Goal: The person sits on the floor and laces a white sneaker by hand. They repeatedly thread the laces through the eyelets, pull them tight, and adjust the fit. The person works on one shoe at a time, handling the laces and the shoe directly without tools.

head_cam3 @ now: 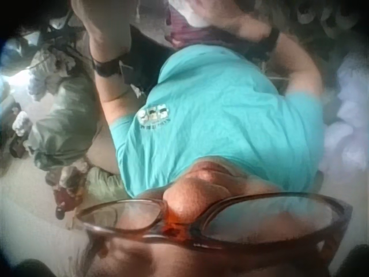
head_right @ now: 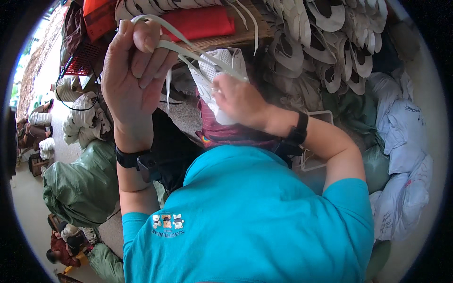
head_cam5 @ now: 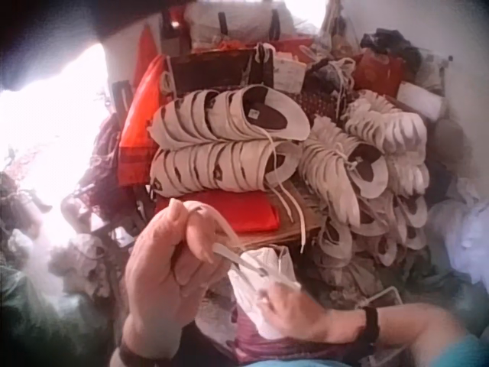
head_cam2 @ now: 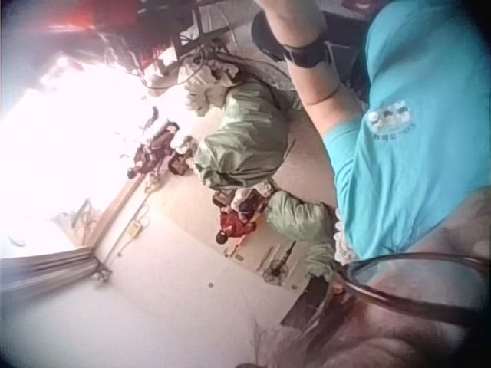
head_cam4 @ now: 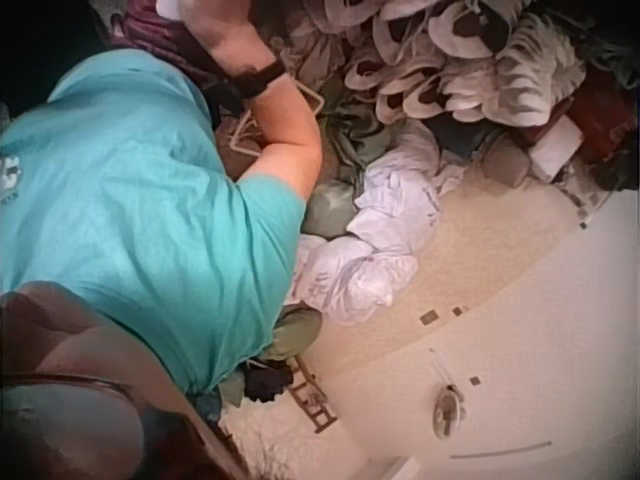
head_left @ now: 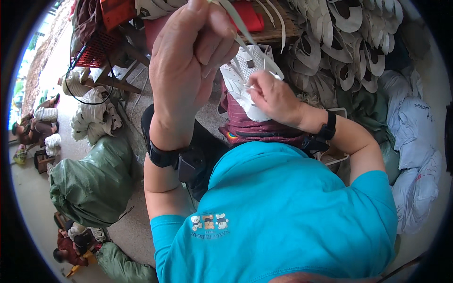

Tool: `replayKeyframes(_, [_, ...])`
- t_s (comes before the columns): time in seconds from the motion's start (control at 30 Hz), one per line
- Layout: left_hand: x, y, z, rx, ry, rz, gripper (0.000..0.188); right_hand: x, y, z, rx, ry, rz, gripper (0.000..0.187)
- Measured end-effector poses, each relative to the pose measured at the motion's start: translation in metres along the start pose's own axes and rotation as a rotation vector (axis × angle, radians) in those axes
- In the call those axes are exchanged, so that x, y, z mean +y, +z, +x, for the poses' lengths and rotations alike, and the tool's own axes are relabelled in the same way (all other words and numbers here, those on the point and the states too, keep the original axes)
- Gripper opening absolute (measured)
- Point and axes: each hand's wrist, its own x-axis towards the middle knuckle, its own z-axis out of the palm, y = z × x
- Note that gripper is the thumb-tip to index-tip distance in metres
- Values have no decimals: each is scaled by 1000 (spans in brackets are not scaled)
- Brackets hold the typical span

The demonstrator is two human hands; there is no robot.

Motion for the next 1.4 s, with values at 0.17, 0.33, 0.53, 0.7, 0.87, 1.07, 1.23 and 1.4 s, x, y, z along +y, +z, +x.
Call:
replayKeyframes(0.17, [-11, 0, -5, 191, 1, 133, 36, 5, -3, 31, 32, -30, 161, 37])
replayKeyframes(0.33, [12, -76, -29, 413, 51, -213, 22, 16, -71, 75, -68, 288, 1221, 29])
replayKeyframes(0.53, [67, -172, -142, 829, 62, -213, 23, 78, -129, 77, 163, 434, 1706, 10])
replayKeyframes(0.7, [66, -213, -178, 1160, 84, -232, 22, 134, -155, 40, 475, 667, 1295, 16])
replayKeyframes(0.87, [78, -252, -223, 995, 95, -270, 25, 169, -169, 11, 490, 819, 1412, 14])
replayKeyframes(1.07, [98, -256, -247, 1118, 121, -254, 25, 158, -192, 12, 535, 782, 1336, 18])
replayKeyframes(1.23, [92, -253, -238, 1116, 110, -234, 26, 167, -212, 11, 632, 784, 1361, 26])
replayKeyframes(1.4, [107, -275, -258, 1135, 107, -202, 24, 276, -303, -65, 930, 892, 1316, 26])
